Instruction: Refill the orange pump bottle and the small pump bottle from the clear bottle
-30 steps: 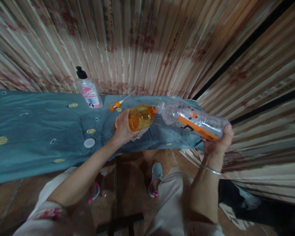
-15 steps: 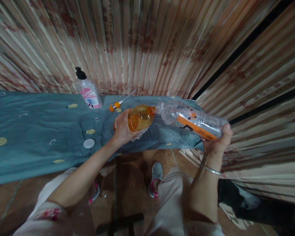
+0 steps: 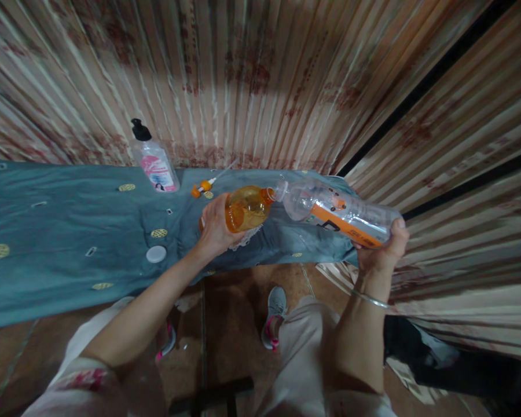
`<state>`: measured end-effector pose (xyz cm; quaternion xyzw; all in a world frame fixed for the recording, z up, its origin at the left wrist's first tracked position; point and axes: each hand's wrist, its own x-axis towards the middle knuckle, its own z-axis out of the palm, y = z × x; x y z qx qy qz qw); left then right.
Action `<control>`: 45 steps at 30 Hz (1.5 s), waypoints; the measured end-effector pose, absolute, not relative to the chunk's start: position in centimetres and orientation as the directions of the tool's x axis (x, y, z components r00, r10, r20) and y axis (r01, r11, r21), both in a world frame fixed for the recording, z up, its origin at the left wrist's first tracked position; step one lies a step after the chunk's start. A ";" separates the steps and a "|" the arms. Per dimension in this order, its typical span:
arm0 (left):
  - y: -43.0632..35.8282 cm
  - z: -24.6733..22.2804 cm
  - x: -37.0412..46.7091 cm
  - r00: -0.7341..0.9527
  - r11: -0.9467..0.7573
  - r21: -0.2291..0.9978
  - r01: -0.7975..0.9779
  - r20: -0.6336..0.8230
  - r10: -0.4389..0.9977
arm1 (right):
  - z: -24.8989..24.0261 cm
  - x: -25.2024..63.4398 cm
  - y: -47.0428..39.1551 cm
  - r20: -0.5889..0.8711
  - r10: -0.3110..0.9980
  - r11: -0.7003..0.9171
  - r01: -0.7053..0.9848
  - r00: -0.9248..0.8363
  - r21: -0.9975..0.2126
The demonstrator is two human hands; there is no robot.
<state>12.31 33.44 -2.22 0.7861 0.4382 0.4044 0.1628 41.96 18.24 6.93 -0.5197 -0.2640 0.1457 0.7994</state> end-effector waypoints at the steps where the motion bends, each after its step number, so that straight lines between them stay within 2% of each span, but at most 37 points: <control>1: 33.5 -2.2 12.3 0.289 -0.562 0.610 0.558 0.492 0.821 | 6.9 42.0 18.2 0.271 0.509 0.418 0.041 0.817 -0.907; 23: 33.7 -2.8 12.2 0.303 -0.588 0.623 0.516 0.509 0.805 | 7.2 41.8 18.2 0.288 0.493 0.418 0.067 0.821 -0.906; 45: 33.6 -2.8 12.2 0.313 -0.580 0.599 0.551 0.496 0.810 | 6.9 42.1 18.2 0.288 0.494 0.441 0.048 0.820 -0.896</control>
